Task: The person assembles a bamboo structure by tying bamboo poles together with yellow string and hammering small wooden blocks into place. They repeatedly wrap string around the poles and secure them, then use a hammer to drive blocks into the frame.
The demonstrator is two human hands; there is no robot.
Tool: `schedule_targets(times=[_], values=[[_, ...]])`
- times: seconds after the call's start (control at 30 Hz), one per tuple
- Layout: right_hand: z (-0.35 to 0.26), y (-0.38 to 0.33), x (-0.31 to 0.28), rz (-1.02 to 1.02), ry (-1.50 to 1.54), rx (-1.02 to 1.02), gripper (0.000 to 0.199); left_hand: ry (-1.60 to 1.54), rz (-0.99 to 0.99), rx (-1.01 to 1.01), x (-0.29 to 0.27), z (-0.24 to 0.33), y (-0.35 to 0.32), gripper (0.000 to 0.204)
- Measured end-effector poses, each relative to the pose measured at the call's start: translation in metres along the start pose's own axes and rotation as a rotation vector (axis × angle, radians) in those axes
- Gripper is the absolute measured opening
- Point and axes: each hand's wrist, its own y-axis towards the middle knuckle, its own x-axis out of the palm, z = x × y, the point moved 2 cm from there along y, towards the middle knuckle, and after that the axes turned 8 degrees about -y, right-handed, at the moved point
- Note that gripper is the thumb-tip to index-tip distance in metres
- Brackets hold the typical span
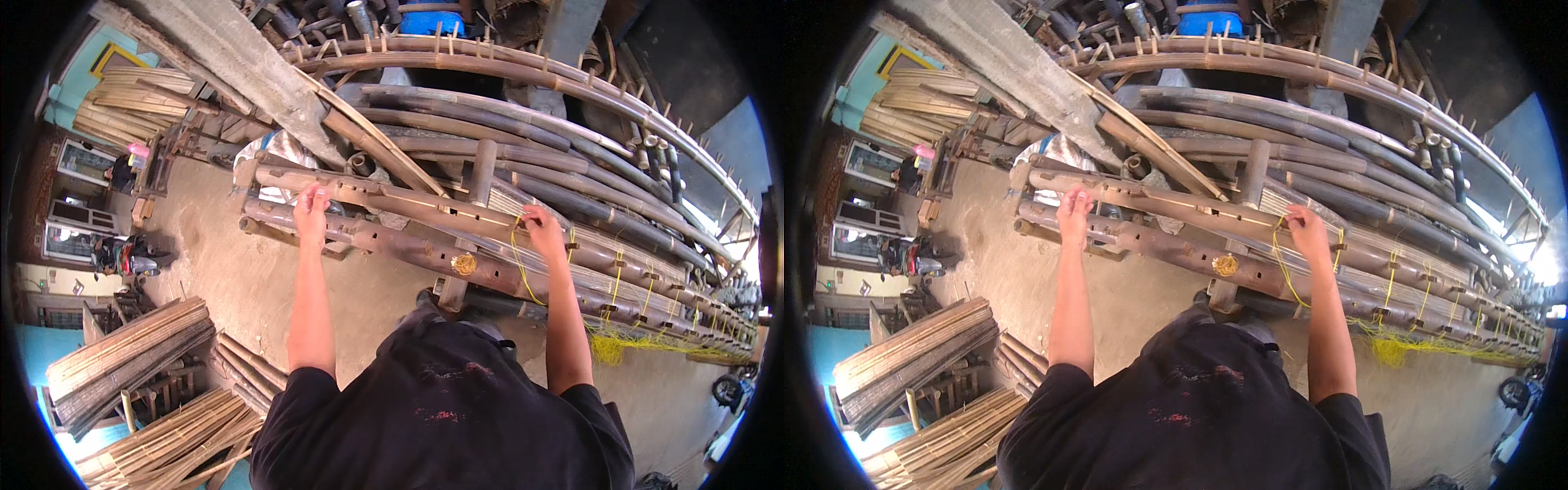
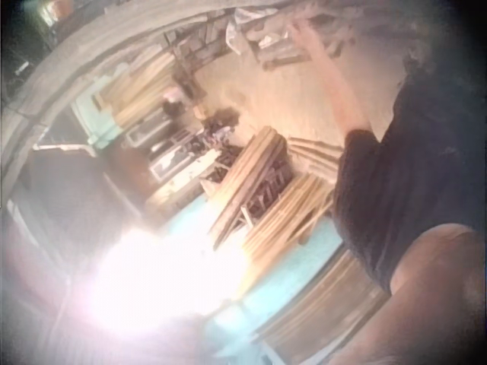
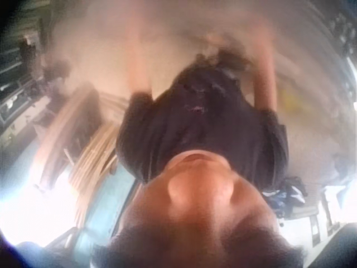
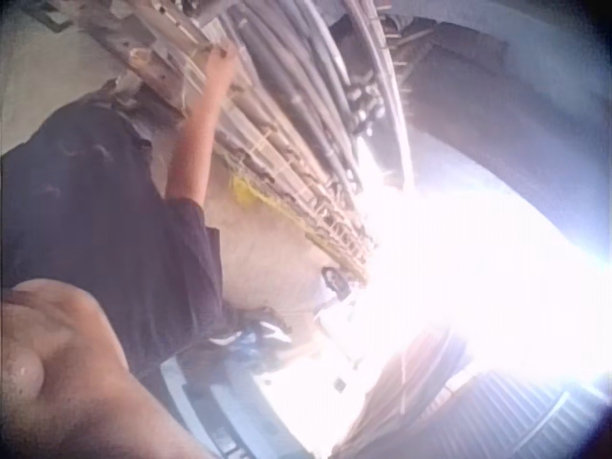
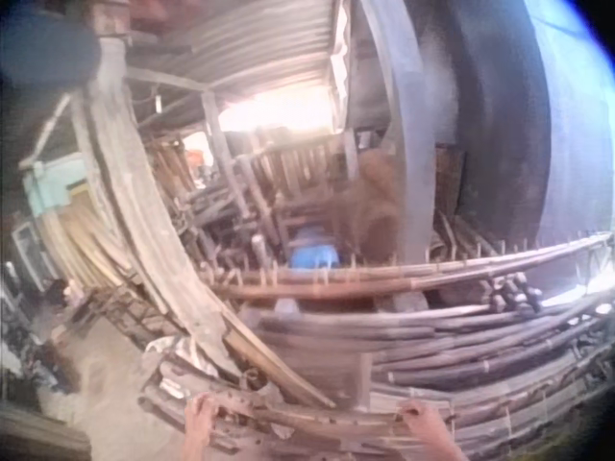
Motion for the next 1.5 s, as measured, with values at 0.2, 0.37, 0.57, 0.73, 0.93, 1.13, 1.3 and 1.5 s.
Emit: schedule_targets(times=[0.2, 0.37, 0.57, 0.73, 0.93, 1.13, 1.3, 1.5], values=[[0.018, -0.006, -0.012, 0.259, 0.127, 0.091, 0.023, -0.235, 0.352, 0.069, -0.047, 0.014, 0.031, 0.023], [-0.090, -0.023, -0.005, 0.477, 0.159, 0.060, 0.016, -0.162, 0.251, -0.001, -0.085, -0.009, 0.066, 0.023], [-0.220, -0.036, 0.108, 0.416, 0.176, -0.109, 0.012, -0.030, -0.142, -0.127, -0.099, -0.038, 0.063, 0.031], [-0.258, -0.057, 0.223, -0.088, 0.027, -0.222, 0.026, 0.170, -0.433, -0.018, -0.102, -0.041, 0.049, 0.031], [-0.242, -0.063, 0.296, -0.090, -0.193, -0.268, 0.055, 0.485, -0.780, 0.143, -0.083, -0.005, 0.053, 0.026], [-0.247, -0.050, 0.298, -0.055, -0.227, -0.275, 0.024, 0.534, -0.829, 0.269, -0.076, -0.015, 0.053, 0.016], [-0.237, -0.045, 0.300, -0.007, -0.252, -0.392, 0.026, 0.531, -0.824, 0.259, -0.073, -0.011, 0.051, 0.018], [-0.256, -0.045, 0.320, 0.058, -0.171, -0.272, 0.025, 0.770, -0.668, 0.678, -0.029, -0.008, 0.028, 0.020]])
